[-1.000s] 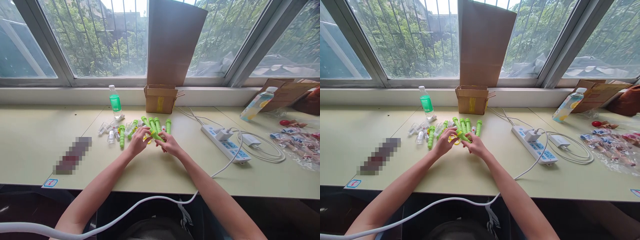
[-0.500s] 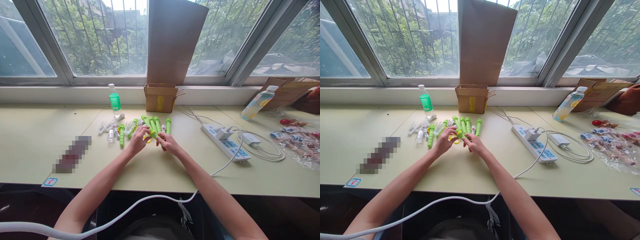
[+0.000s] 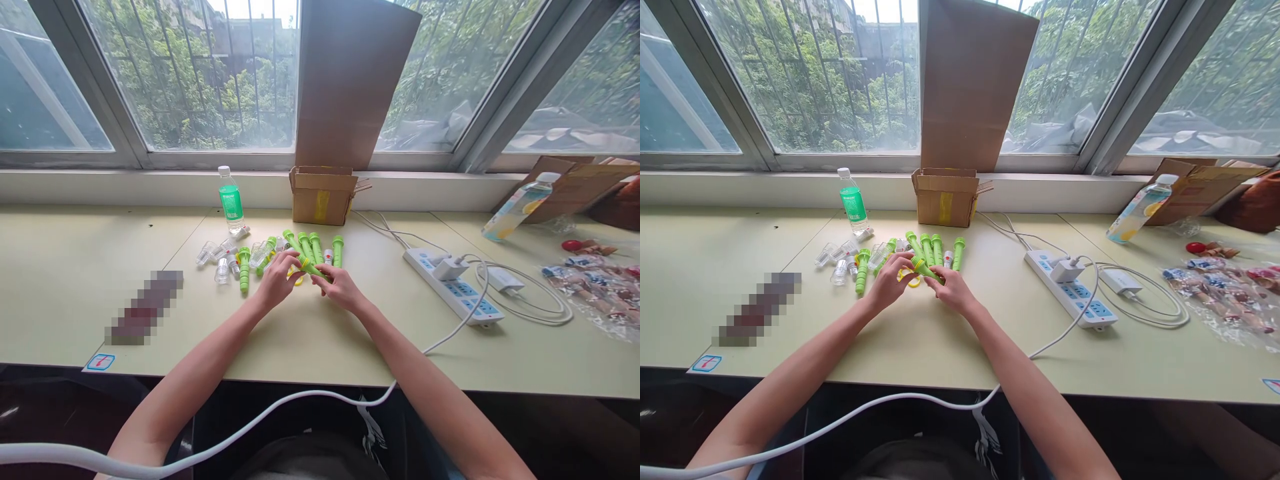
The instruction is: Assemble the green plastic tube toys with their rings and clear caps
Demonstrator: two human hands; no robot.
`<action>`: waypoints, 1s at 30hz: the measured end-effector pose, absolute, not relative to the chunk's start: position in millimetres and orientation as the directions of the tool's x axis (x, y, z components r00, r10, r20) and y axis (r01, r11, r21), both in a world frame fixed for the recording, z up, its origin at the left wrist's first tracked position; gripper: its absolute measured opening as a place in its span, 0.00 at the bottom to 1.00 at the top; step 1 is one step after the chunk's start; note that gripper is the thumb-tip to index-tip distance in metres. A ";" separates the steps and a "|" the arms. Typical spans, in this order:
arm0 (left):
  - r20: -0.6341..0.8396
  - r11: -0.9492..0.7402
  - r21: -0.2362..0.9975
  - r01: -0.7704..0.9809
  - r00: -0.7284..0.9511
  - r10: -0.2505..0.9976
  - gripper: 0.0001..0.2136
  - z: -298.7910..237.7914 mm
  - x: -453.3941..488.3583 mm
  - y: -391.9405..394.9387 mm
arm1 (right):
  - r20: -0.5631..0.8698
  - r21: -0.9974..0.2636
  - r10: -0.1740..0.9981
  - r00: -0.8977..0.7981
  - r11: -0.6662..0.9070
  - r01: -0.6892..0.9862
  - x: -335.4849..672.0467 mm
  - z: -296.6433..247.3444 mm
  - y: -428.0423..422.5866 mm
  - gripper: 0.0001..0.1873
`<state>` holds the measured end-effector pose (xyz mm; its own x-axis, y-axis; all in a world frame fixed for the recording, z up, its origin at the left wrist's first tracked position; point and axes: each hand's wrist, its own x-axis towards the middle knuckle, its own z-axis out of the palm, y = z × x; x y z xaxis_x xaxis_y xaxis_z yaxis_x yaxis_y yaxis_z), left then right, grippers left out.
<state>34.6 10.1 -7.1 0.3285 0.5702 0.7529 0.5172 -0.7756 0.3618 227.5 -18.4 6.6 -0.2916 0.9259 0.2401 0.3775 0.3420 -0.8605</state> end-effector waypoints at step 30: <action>0.761 -0.780 0.328 0.532 0.341 0.552 0.06 -1.6 35.5 4.4 | 0.134 -0.929 0.959 -0.250 0.209 0.304 225.9 9.7 -22.1 0.24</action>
<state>35.5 4.4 -1.6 0.3412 0.5523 0.7606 0.5323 -0.7805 0.3279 225.9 -22.1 9.7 -0.2502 0.9589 0.1340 0.3045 0.2093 -0.9293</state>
